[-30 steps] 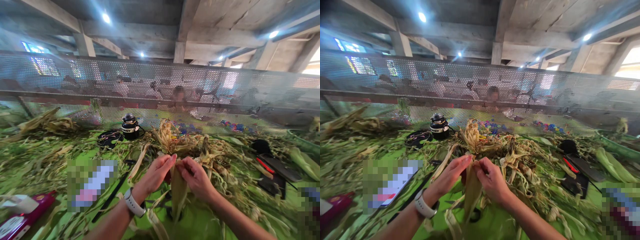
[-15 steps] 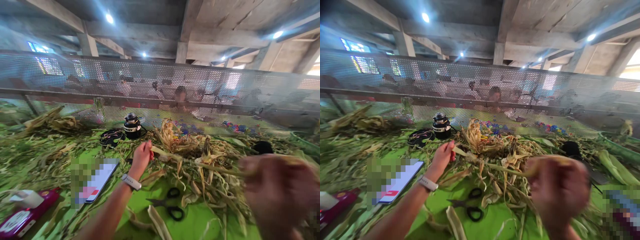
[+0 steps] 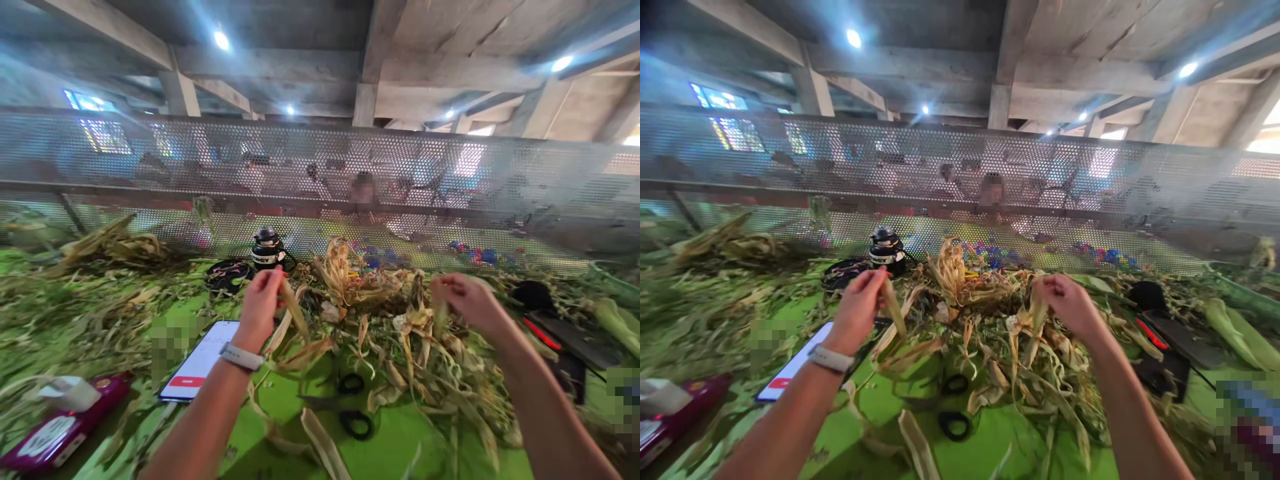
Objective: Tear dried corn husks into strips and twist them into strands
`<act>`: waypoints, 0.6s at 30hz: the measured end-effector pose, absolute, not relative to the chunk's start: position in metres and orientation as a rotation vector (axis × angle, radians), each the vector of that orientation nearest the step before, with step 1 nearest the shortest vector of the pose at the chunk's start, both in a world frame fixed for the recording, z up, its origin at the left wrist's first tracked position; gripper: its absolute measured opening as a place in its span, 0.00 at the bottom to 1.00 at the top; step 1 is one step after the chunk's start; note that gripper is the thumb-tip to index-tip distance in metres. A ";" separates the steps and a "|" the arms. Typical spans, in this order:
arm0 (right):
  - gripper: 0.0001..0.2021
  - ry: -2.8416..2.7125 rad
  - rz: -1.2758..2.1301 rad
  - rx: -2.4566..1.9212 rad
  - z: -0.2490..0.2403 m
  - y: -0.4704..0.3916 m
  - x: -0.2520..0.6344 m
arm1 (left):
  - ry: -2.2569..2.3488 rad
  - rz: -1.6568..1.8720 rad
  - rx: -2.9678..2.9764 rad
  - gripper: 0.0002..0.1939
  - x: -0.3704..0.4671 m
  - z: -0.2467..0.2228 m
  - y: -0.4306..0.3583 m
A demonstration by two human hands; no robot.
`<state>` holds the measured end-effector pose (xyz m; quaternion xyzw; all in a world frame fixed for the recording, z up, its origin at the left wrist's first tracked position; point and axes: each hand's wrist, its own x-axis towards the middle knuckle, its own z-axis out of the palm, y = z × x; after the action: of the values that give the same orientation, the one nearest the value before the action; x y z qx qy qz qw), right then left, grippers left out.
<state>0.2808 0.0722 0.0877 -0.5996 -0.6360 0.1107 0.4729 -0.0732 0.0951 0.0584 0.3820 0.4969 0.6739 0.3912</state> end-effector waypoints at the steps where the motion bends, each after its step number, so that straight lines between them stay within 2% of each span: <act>1: 0.17 -1.549 0.146 -1.580 0.085 0.073 0.269 | 1.186 1.637 1.040 0.14 -0.061 0.060 0.089; 3: 0.17 -1.563 0.025 -1.566 0.077 0.067 0.239 | 1.070 1.523 1.072 0.15 -0.040 0.064 0.075; 7: 0.16 -1.935 0.741 -1.228 0.056 0.034 0.175 | 0.951 1.420 1.089 0.13 -0.015 0.069 0.051; 11: 0.11 -1.869 0.923 -1.109 0.044 0.016 0.146 | 0.887 1.374 1.078 0.13 -0.011 0.069 0.044; 16: 0.12 -1.648 1.382 -1.035 0.046 0.019 0.151 | 0.953 1.537 0.981 0.15 -0.015 0.065 0.051; 18: 0.12 -1.544 1.505 -1.000 0.046 0.022 0.153 | 0.966 1.486 1.012 0.16 -0.015 0.063 0.053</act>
<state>0.1529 0.0218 0.0465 -0.3905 -0.6026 0.5874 0.3733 -0.0148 0.0526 0.0629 0.4226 0.4036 0.6205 0.5230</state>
